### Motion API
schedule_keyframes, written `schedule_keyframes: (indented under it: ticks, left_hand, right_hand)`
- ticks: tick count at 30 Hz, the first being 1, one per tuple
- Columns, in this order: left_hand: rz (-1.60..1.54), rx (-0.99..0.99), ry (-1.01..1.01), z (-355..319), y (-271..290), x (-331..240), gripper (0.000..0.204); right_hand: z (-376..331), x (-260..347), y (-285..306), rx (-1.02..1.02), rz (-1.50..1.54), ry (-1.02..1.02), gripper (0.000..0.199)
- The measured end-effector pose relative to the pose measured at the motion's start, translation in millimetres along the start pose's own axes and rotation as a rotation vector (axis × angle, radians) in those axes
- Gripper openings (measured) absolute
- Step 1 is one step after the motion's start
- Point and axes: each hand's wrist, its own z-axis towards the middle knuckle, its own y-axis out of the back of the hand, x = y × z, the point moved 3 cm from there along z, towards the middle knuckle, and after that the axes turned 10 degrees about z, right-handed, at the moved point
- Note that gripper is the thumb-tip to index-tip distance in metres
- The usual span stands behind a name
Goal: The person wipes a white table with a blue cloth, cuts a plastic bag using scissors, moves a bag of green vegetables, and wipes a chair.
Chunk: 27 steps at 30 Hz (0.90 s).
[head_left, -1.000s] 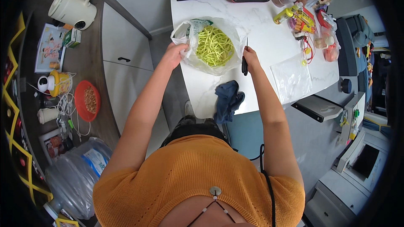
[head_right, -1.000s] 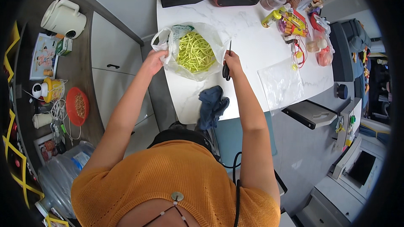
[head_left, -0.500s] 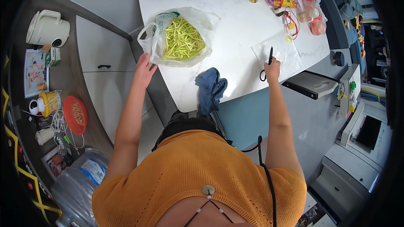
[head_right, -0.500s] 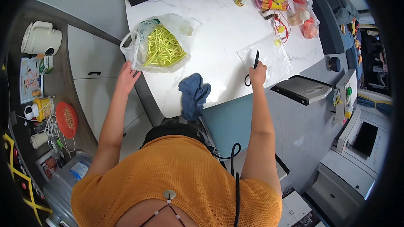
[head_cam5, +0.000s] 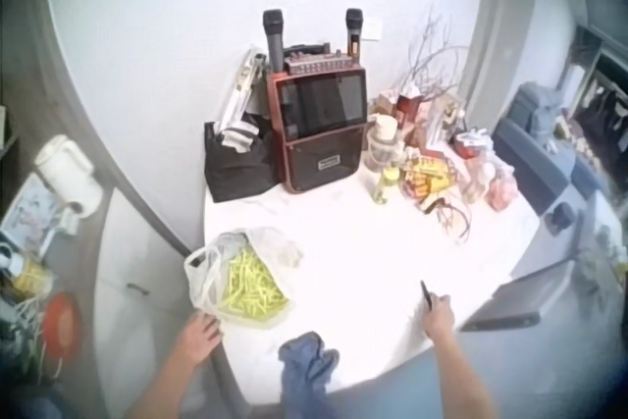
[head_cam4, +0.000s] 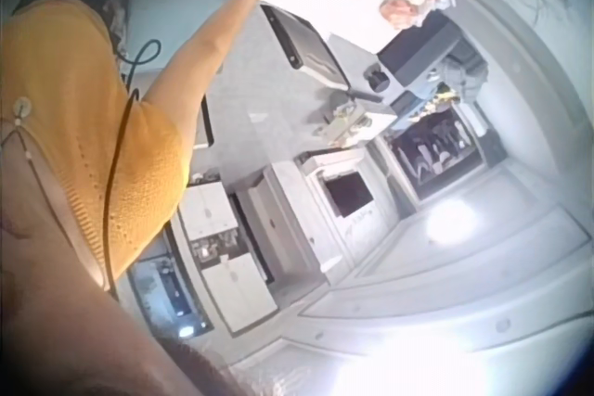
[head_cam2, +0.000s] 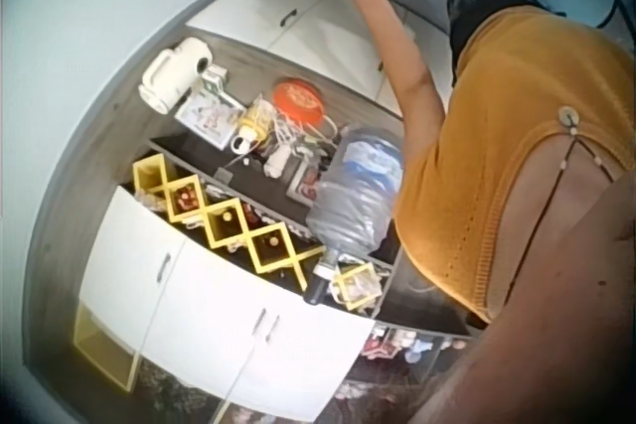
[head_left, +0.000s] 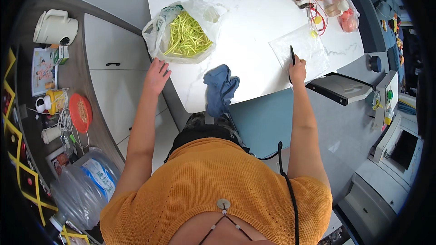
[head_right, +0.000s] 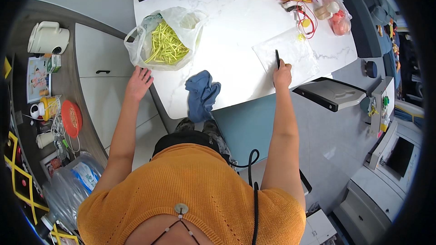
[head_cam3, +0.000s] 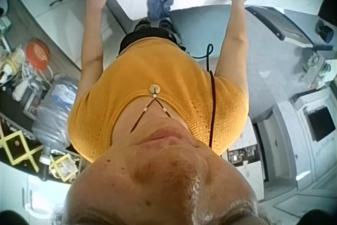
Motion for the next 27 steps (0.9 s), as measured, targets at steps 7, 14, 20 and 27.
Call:
schedule_keyframes:
  ticks: [7, 14, 20, 27]
  left_hand:
    - [0.028, -0.049, 0.081, -6.5, -2.7, 38.9, 0.042]
    - [0.461, 0.100, 0.105, -52.9, -52.5, 88.1, 0.031]
    - [0.742, 0.203, 0.044, -67.3, -79.0, 105.9, 0.030]
    - [0.831, 0.133, -0.005, -70.2, -89.9, 117.9, 0.031]
  right_hand:
    - [-22.6, 13.7, -4.2, -0.204, 0.098, 0.271, 0.043]
    - [-65.8, 20.1, -6.5, -0.120, -0.002, 0.468, 0.028]
    - [-41.7, -5.2, -4.8, -0.140, -0.068, 0.394, 0.027]
    - [-38.0, -1.1, 4.8, -0.126, 0.123, 0.452, 0.028]
